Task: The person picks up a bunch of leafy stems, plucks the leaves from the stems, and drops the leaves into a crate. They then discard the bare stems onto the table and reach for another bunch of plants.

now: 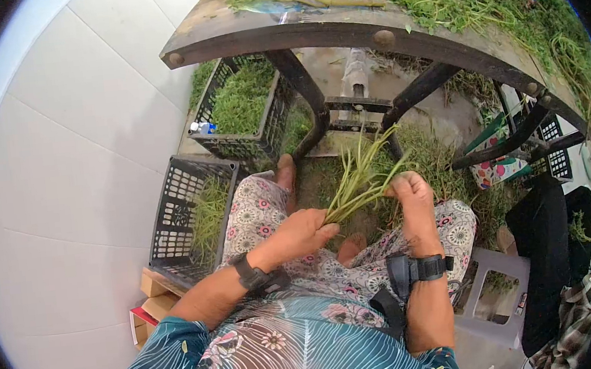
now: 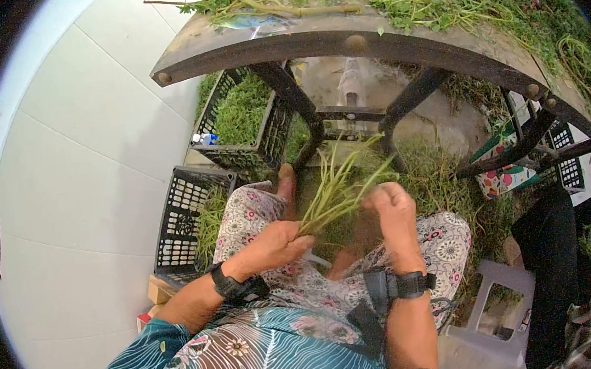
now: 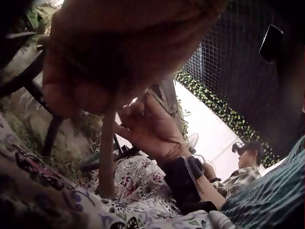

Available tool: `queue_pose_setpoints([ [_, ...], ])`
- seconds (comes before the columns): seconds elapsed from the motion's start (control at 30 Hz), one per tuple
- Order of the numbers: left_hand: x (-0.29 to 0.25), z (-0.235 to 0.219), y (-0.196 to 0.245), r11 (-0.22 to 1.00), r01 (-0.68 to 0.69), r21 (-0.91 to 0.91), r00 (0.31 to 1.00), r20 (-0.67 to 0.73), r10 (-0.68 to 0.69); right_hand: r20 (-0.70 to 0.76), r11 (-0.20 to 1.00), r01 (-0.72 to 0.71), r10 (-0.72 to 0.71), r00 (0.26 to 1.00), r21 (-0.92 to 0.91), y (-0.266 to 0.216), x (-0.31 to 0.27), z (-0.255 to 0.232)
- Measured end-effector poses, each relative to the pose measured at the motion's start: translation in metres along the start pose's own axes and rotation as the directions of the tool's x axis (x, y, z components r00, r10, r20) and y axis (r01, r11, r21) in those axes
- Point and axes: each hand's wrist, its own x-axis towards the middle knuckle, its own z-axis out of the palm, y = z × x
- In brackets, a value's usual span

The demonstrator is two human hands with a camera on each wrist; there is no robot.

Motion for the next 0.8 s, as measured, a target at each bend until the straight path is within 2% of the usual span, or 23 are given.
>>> queue_pose_setpoints([
  [0.1, 0.001, 0.001, -0.002, 1.000, -0.023, -0.020, 1.000, 0.001, 0.023, -0.057, 1.000, 0.022, -0.023, 0.998, -0.021, 0.004, 0.003, -0.009],
  [0.23, 0.001, -0.002, -0.002, 0.998, 0.025, -0.058, 0.999, 0.038, -0.023, 0.094, 0.996, 0.006, -0.015, 0.995, 0.088, -0.006, -0.008, 0.008],
  [0.27, 0.001, -0.002, -0.001, 0.998, 0.025, -0.063, 0.999, 0.034, -0.023, 0.152, 0.998, -0.007, 0.018, 0.988, -0.067, -0.007, -0.009, 0.009],
  [0.37, 0.001, 0.000, -0.003, 0.998, 0.025, -0.060, 0.999, 0.030, -0.023, 0.299, 0.988, -0.052, 0.094, 0.949, -0.145, -0.011, -0.012, 0.012],
  [0.4, 0.001, 0.000, -0.003, 0.998, 0.027, -0.057, 0.999, 0.029, -0.025, 0.256, 0.993, -0.016, 0.046, 0.965, -0.119, -0.010, -0.011, 0.013],
  [0.5, 0.001, -0.004, 0.002, 0.997, -0.039, -0.060, 0.998, 0.045, 0.042, 0.191, 0.997, -0.033, 0.046, 0.981, -0.073, -0.012, -0.009, 0.010],
  [0.6, 0.005, 0.001, 0.000, 0.993, -0.062, -0.102, 0.996, 0.053, 0.068, -0.077, 0.997, -0.006, 0.012, 0.997, 0.078, 0.012, 0.000, 0.010],
  [0.7, 0.002, 0.000, 0.002, 0.984, -0.067, -0.166, 0.995, 0.055, 0.077, -0.098, 0.931, 0.017, 0.020, 0.995, 0.364, 0.027, 0.015, -0.023],
  [0.73, 0.002, -0.001, 0.001, 0.983, -0.041, -0.177, 0.995, 0.079, 0.056, -0.162, 0.946, -0.011, 0.067, 0.984, 0.325, 0.026, 0.016, -0.027],
  [0.8, 0.001, -0.003, -0.001, 0.981, 0.014, -0.196, 0.992, 0.125, 0.011, -0.044, 0.949, -0.053, 0.070, 0.997, 0.311, 0.019, 0.012, -0.020],
])
